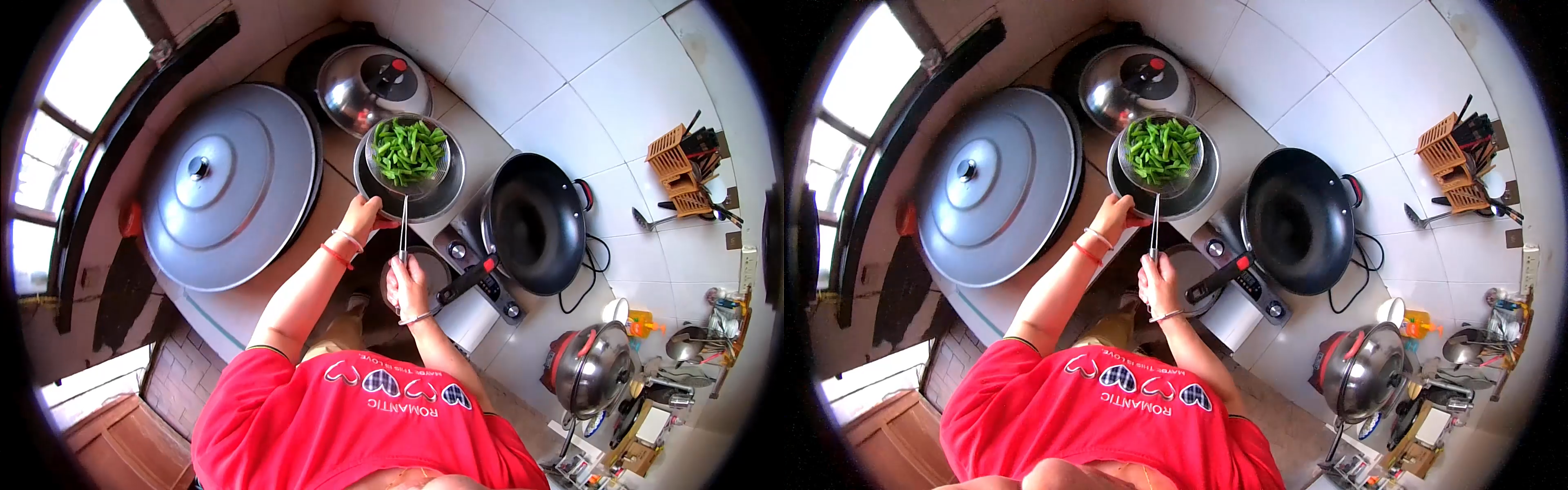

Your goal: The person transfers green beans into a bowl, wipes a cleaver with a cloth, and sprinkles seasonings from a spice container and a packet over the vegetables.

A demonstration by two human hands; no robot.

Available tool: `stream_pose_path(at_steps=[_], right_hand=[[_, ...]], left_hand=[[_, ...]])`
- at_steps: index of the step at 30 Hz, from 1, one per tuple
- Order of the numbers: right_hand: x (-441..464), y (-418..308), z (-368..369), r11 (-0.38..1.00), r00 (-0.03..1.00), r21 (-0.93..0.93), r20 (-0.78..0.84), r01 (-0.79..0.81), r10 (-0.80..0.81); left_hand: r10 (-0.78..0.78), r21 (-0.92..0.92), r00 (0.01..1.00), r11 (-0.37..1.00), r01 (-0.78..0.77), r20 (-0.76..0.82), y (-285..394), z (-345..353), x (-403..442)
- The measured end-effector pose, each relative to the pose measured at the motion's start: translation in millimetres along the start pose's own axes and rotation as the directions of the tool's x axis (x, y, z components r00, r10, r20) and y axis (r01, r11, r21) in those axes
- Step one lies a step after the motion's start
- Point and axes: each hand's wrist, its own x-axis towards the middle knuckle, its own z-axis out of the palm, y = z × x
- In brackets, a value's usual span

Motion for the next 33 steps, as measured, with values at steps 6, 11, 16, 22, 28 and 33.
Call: stream_pose_path(at_steps=[6, 11, 16, 22, 28, 33], right_hand=[[-88.9, 37.0, -15.5, 0.993, 0.992, -0.09, 0.085, -0.081, 0.088], [-163.8, 71.2, -35.9, 0.953, 0.964, -0.259, 0.169, -0.158, 0.206], [-217.4, 108.2, -48.4, 0.92, 0.916, -0.335, 0.266, -0.204, 0.3], [-248.4, 140.1, -23.1, 0.871, 0.863, -0.45, 0.344, -0.196, 0.371], [-251.7, 164.5, 20.8, 0.857, 0.816, -0.477, 0.406, -0.194, 0.411], [-253.3, 160.4, 54.2, 0.859, 0.838, -0.481, 0.385, -0.175, 0.387]], left_hand=[[-0.002, -0.025, 0.995, 1.0, -0.001, -0.104, -73.5, -53.9, -94.6], [-0.006, -0.033, 0.993, 0.999, 0.002, -0.121, -115.7, -88.5, -193.3], [0.008, -0.094, 0.98, 0.995, -0.027, -0.197, -157.7, -139.0, -285.0], [0.006, -0.119, 0.943, 0.992, -0.048, -0.332, -173.6, -199.6, -353.9], [-0.018, -0.181, 0.924, 0.982, -0.056, -0.382, -177.0, -257.2, -353.1], [-0.018, -0.219, 0.92, 0.973, -0.074, -0.39, -164.5, -283.1, -338.4]])
